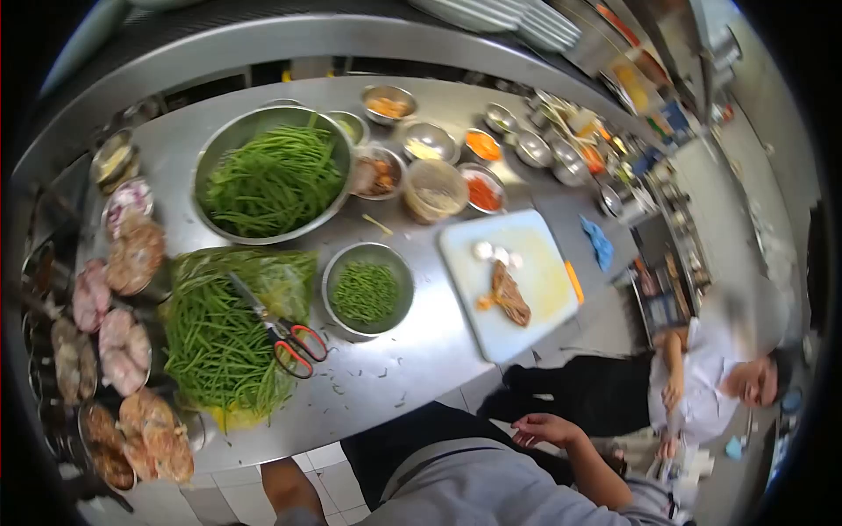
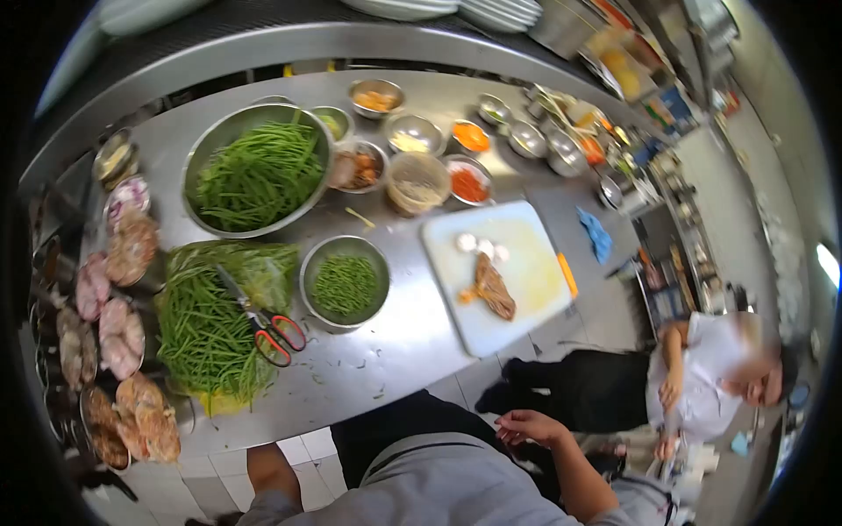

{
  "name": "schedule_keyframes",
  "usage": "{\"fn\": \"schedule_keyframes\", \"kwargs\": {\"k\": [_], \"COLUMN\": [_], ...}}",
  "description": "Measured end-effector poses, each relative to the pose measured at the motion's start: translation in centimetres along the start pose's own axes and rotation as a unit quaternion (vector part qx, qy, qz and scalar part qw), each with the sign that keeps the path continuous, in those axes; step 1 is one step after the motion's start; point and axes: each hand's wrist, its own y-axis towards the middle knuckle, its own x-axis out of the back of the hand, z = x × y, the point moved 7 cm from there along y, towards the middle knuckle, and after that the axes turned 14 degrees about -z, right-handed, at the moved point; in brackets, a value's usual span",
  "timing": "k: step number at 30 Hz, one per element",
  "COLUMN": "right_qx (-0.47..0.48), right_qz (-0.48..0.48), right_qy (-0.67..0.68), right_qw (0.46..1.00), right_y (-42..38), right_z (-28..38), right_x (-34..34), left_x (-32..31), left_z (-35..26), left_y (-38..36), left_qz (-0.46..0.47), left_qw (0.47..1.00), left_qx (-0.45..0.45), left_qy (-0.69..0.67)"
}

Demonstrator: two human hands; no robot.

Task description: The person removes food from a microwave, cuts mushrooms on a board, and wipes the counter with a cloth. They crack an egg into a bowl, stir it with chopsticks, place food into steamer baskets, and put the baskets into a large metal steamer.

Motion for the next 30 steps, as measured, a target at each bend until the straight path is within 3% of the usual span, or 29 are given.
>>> {"fn": "schedule_keyframes", "kwargs": {"k": [7, 9, 12, 13, 14, 15, 17, 20, 21, 22, 23, 25, 27, 28, 30], "right_qx": [-0.039, -0.006, 0.001, 0.006, 0.015, 0.015, 0.039, 0.067, 0.070, 0.078, 0.084, 0.064, 0.135, 0.180, 0.133], "right_qz": [-0.060, -0.037, -0.034, -0.023, -0.016, -0.008, 0.009, 0.012, 0.020, 0.025, 0.028, 0.035, -0.042, -0.082, -0.101], "right_qy": [-0.067, -0.089, -0.079, -0.076, -0.095, -0.090, -0.067, -0.032, -0.021, -0.019, -0.015, -0.034, -0.082, -0.109, -0.035], "right_qw": [0.995, 0.995, 0.996, 0.997, 0.995, 0.996, 0.997, 0.997, 0.997, 0.996, 0.996, 0.997, 0.987, 0.974, 0.985], "right_y": [-0.7, -0.2, 0.0, 0.1, 0.9, 2.1, 5.6, 10.1, 11.0, 11.9, 12.8, 14.2, 14.2, 14.9, 13.4], "right_z": [-5.4, -5.7, -5.1, -4.9, -5.3, -6.0, -7.5, -8.7, -9.0, -9.0, -9.0, -10.5, -11.6, -13.0, -15.3], "right_x": [-1.3, -1.5, -2.3, -2.7, -2.9, -3.2, -3.8, -5.1, -5.3, -5.3, -5.1, -4.0, -1.6, -0.1, 4.1], "left_x": [3.7, 6.8, 11.1, 13.5, 15.2, 15.8, 17.0, 13.3, 11.7, 7.9, 6.4, 2.1, -2.2, -3.7, -6.4], "left_z": [-0.9, -1.4, -1.9, -0.6, 1.0, 1.8, 3.5, 7.7, 9.6, 11.7, 14.9, 20.3, 23.3, 26.1, 30.6], "left_y": [0.7, -1.3, -6.9, -7.9, -9.8, -10.7, -13.9, -18.4, -20.1, -21.9, -21.3, -25.5, -33.9, -36.6, -41.9], "left_qz": [0.018, 0.036, 0.097, 0.049, -0.007, 0.043, -0.014, 0.167, 0.156, 0.385, 0.314, 0.362, 0.367, 0.391, 0.453], "left_qw": [0.994, 0.978, 0.902, 0.921, 0.981, 0.946, 0.910, 0.835, 0.828, 0.662, 0.675, 0.549, 0.547, 0.543, 0.516], "left_qx": [-0.042, -0.109, -0.259, -0.147, 0.003, 0.010, 0.061, 0.013, 0.007, -0.198, -0.213, -0.186, -0.070, -0.057, -0.034], "left_qy": [0.102, 0.176, 0.331, 0.356, 0.192, 0.320, 0.410, 0.525, 0.538, 0.612, 0.632, 0.729, 0.749, 0.741, 0.726]}}
